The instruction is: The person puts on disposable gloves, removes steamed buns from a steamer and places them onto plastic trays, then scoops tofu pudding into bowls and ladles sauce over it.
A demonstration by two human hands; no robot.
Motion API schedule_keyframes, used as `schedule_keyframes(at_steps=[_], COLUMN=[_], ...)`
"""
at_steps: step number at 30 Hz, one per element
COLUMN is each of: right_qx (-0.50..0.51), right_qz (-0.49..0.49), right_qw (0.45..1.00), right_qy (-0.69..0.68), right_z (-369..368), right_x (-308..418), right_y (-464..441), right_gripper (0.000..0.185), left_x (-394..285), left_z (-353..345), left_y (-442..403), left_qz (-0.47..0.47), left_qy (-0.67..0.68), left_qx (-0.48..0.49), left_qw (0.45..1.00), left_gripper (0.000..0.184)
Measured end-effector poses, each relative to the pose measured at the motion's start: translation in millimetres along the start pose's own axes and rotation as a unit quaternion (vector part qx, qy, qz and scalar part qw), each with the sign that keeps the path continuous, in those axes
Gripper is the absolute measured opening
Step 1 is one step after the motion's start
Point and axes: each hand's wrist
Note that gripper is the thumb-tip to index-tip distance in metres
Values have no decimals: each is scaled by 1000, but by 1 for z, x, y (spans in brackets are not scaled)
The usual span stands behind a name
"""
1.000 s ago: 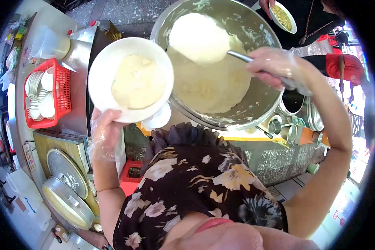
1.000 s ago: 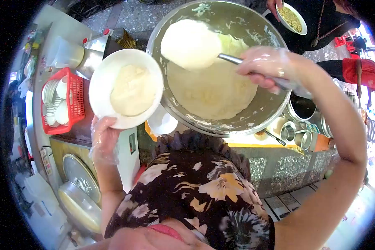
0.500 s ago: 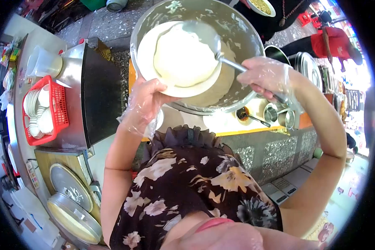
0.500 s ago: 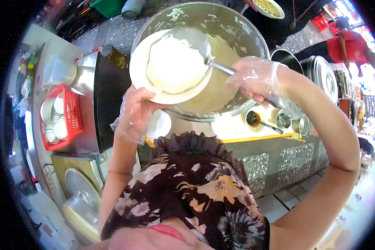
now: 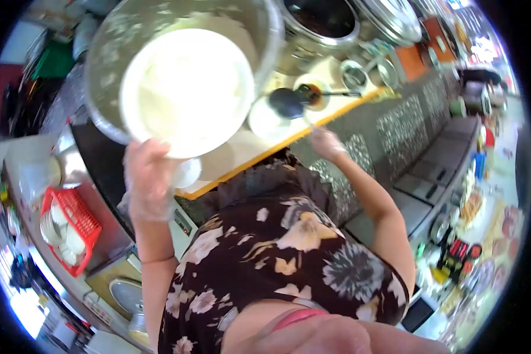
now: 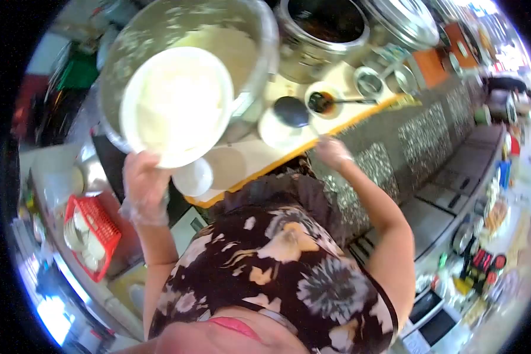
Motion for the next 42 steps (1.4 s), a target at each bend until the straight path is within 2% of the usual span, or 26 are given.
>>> schedule_keyframes(at_steps=[1,2,3,4,5,6,7,8,9,10,11,12,13,15,17,19,21,22,25,27,30,33,37,39,41,42], right_qx=[59,198,192,201,286,342,372,391,362,222,48,8,-182,-244,-97,-71,25,-20,39,59,58,1,-152,-220,-237,-194], right_qz=[81,95,107,110,68,26,32,-28,102,209,228,144,185,248,263,304,251,298,257,197,168,234,275,230,250,262], right_qw=[995,975,975,973,956,938,926,914,927,951,970,986,925,856,862,904,941,924,948,966,977,969,893,884,859,864], right_qy=[-8,45,11,-10,-15,-47,-52,-105,1,46,62,88,277,381,422,292,227,238,186,158,117,84,321,342,378,384], right_z=[-41,-97,-115,-118,-115,-105,-102,-96,-66,-37,-27,-15,-6,9,27,57,85,107,213,268,324,336,284,251,216,215], right_x=[-23,-53,-48,-40,-28,-25,-30,-42,-51,-65,-100,-129,-160,-217,-235,-232,-231,-230,-183,-144,-95,-49,1,21,25,31], right_y=[-26,-77,-91,-103,-117,-123,-132,-138,-146,-143,-153,-183,-193,-230,-249,-236,-227,-212,-160,-135,-128,-160,-246,-277,-317,-317], right_gripper=[39,42,42,40,33,33,39,45,48,50,49,52,49,34,31,25,22,24,32,41,53,37,17,14,15,16], left_x=[-3,-2,-25,-48,-68,-76,-81,-86,-93,-96,-98,-99,-101,-103,-97,-89,-78,-72,-55,-37,-29,-21,-3,-15,-20,-27], left_z=[-10,-24,-44,-63,-85,-105,-124,-144,-164,-186,-205,-223,-240,-270,-290,-301,-303,-303,-301,-298,-293,-291,-301,-306,-311,-312], left_y=[4,7,3,-1,-5,-3,0,5,12,20,27,33,36,40,47,48,57,58,43,42,22,6,2,-11,-21,-25], left_qz=[-5,52,229,370,422,429,426,422,432,434,433,448,449,462,468,483,493,484,484,473,466,469,466,445,408,418], left_qy=[-35,-7,210,411,383,375,444,508,497,481,468,463,456,486,477,495,481,390,509,495,517,522,518,519,538,531], left_qx=[5,28,-14,-135,-179,-184,-168,-154,-165,-192,-218,-221,-230,-220,-241,-239,-256,-181,-201,-185,-170,-151,-162,-196,-194,-191], left_qw=[999,998,951,822,802,801,770,735,735,737,739,732,733,709,704,682,678,762,683,705,697,696,699,703,712,712], left_gripper=[20,22,34,47,65,65,59,53,53,59,65,73,73,71,71,71,71,71,71,68,66,64,64,70,71,71])
Point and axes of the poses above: each hand's wrist, its own y-axis away from the middle knuckle, its own z-axis out of the back of the hand, x = y × z, and after that the axes turned 4 degrees about -x, right-handed
